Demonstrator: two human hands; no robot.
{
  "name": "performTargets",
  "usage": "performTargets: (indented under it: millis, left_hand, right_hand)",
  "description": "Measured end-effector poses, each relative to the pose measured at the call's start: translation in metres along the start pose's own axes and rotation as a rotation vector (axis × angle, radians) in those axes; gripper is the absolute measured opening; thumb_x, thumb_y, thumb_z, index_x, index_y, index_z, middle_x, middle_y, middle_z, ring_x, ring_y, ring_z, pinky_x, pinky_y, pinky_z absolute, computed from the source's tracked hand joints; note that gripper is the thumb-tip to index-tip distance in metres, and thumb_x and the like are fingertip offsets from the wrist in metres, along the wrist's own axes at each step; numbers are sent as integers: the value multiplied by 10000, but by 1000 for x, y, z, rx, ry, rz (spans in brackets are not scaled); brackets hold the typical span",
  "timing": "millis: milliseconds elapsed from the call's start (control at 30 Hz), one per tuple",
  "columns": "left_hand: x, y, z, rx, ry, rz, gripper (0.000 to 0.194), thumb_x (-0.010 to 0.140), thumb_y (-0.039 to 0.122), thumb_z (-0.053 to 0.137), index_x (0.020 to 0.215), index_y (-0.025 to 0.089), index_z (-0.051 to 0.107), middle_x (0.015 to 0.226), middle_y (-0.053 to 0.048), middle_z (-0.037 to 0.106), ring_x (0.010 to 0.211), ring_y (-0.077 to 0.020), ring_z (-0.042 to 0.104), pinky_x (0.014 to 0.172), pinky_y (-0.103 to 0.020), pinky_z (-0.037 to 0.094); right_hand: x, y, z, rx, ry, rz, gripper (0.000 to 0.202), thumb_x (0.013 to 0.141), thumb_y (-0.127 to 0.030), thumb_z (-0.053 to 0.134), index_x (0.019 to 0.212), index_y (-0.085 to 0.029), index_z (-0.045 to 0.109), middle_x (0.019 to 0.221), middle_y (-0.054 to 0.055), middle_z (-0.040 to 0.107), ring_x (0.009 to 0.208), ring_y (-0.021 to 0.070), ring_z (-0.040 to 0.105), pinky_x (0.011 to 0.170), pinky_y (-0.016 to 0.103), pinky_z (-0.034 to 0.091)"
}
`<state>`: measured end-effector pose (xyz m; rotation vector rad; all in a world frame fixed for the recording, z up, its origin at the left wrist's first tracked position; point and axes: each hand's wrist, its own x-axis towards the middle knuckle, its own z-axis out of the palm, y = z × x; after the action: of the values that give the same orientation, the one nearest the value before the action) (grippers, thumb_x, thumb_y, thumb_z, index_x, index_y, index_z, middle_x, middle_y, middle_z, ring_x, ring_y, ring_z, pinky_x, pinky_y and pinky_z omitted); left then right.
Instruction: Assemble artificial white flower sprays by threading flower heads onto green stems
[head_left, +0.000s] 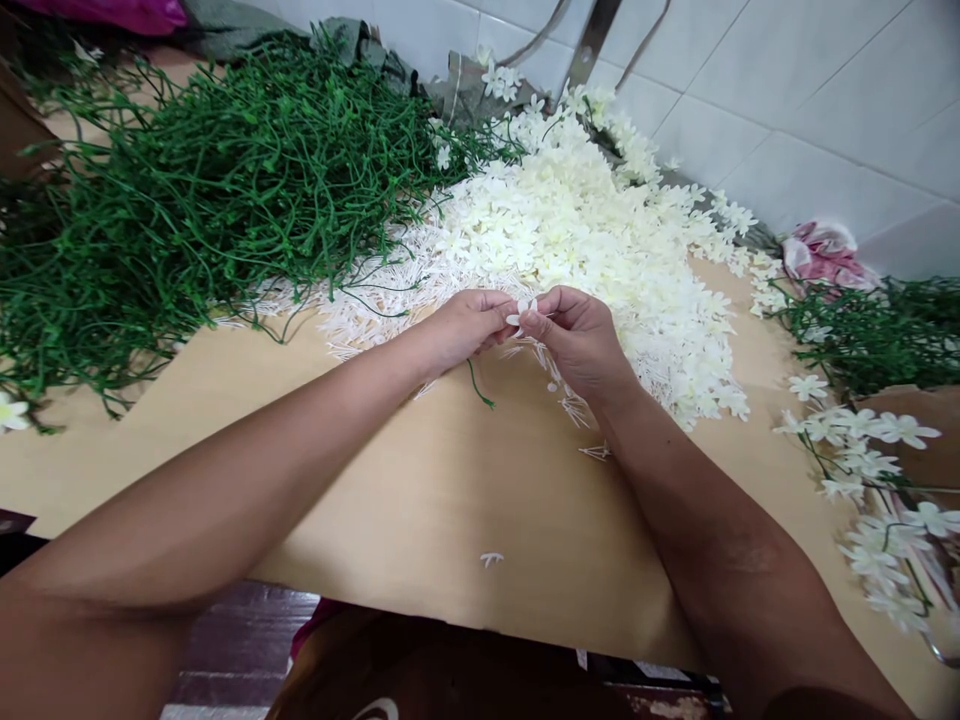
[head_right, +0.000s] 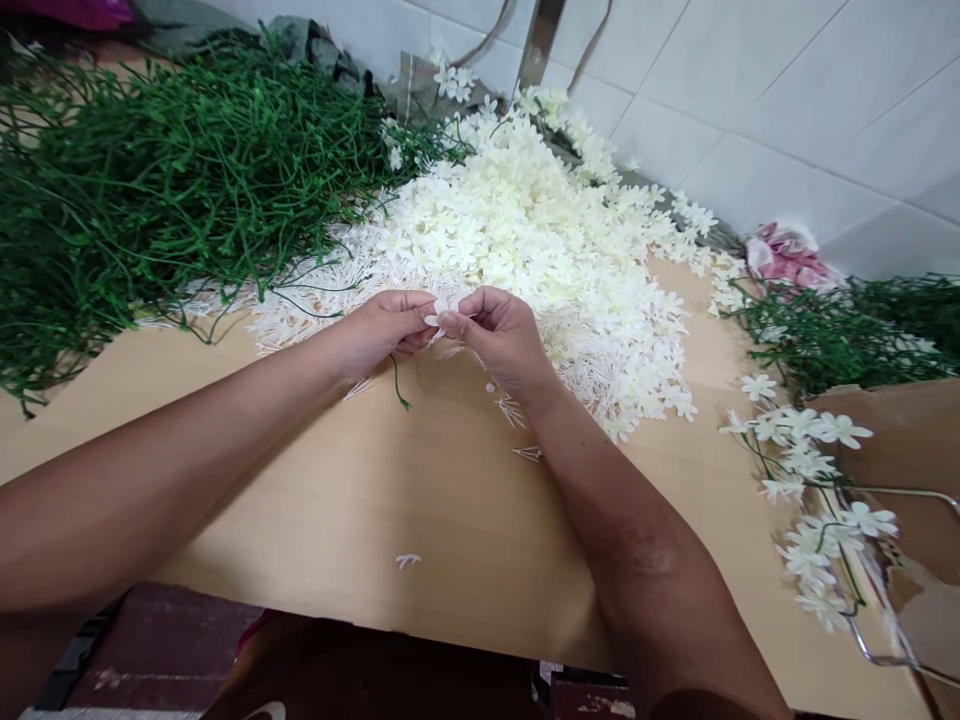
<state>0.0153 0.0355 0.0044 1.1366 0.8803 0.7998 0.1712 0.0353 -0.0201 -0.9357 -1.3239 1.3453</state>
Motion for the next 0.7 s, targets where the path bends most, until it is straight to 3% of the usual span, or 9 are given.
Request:
performTargets:
  millis: [367,500,700]
  left_hand:
    - [0,-8,1,-109,-36,-13,228,726,135,547,532,141,427,467,64,378,388,-1,242,413,-162,136]
    - [0,-9,2,-147,-59,-31,260,778,201,540,550,149,426,461,71,314,389,-10,204,418,-174,113]
    - [-1,-9,3,-157,-105,-58,362,868,237,458,521,154,396,437,67,256,387,-23,170,423,-191,100]
  right_hand:
    - [1,6,0,114,-40,-13,352,524,-312,874,627,-184,563,601,-66,608,563,51,580,585,202,495]
    - [2,6,-3,169,-54,95,363,562,-392,844,626,-195,546,584,-66,614,533,61,563,593,236,508]
    - [3,4,-9,248,-68,183,369,539,-384,858,597,-186,551,579,-75,591,557,47,571,600,198,500]
